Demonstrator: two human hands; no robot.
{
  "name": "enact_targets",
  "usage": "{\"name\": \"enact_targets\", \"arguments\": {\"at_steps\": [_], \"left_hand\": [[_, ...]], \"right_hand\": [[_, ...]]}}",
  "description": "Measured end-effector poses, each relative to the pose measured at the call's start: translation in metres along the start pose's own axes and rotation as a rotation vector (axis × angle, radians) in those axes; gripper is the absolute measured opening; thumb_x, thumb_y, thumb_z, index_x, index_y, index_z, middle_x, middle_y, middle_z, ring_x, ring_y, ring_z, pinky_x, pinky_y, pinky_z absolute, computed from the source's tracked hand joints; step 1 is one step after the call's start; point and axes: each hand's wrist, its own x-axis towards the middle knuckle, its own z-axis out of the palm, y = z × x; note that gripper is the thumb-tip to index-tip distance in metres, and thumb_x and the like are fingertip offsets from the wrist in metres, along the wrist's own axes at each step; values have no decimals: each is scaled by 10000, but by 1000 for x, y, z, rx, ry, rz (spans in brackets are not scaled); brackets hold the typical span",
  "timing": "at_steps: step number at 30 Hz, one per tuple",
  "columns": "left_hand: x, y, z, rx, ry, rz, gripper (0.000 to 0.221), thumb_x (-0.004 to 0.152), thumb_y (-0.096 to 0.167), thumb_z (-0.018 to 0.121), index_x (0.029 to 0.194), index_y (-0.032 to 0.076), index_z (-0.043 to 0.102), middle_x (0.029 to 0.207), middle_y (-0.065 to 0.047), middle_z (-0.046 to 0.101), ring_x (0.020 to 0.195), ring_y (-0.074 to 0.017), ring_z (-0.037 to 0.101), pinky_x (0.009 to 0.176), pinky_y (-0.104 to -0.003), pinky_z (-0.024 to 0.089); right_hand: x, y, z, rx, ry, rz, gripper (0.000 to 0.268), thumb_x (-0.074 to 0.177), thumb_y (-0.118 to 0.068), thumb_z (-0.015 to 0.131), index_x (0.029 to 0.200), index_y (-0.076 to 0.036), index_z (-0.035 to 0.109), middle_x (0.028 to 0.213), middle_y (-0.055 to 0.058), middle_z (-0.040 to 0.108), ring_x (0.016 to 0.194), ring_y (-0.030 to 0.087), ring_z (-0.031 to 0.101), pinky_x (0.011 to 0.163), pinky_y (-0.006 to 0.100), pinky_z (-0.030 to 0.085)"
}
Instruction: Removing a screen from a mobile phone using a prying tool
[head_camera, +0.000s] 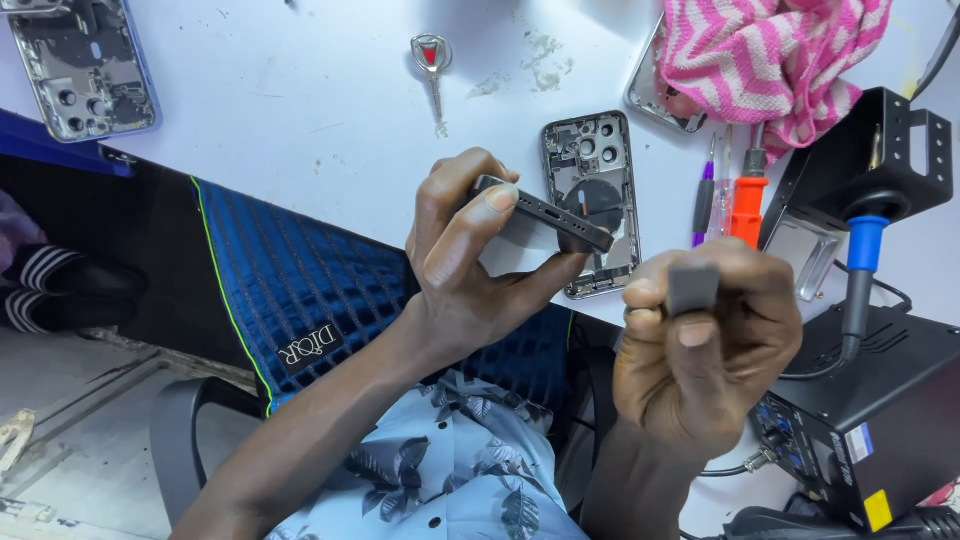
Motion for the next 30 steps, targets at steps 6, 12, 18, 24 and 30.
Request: {"name": "enact_targets", "arguments": {"at_steps": [6,12,18,24,30], "left_hand": [[1,0,0,30,-15,33,885,1159,265,984,1724,266,304,1560,-211,498,1294,-370,697,1071,-600,616],[-5,2,-2,28,-56,13,824,1188,250,992,1712,291,357,1635,-209,449,1337,-410,702,1100,-638,631],[-8,1,0,49,-47,19,857,1203,242,998,1743,315,337,1680,-186,416,1345,-419,693,1100,-663,644],[-2,3,0,50,-18,45,833,1168,209,1024,1684,265,372,1609,-205,453,1242,-419,700,1081,-619,687],[-6,4,-1,27,-30,27,852,1188,199,1008,1725,304,355,1642,-188,440,1299,-424,700,1121,-626,680]], "right_hand": [[2,-16,3,-186,-125,53,83,1220,-126,653,1268,-58,654,1123,108,707,912,299,762,862,366,709],[0,-26,33,-967,-75,-283,46,1213,7,639,1199,50,626,1152,342,782,1131,496,882,1035,529,810],[8,-36,32,-1298,-199,-473,41,1157,86,782,1119,91,767,1114,297,847,1032,394,841,1003,495,584],[2,-44,31,-1372,-218,-470,29,1174,55,826,1179,26,821,1207,269,856,1046,357,787,996,475,544],[1,-41,34,-1387,-165,-477,106,1189,133,861,1182,33,828,1201,273,867,999,329,774,990,467,501]]}}
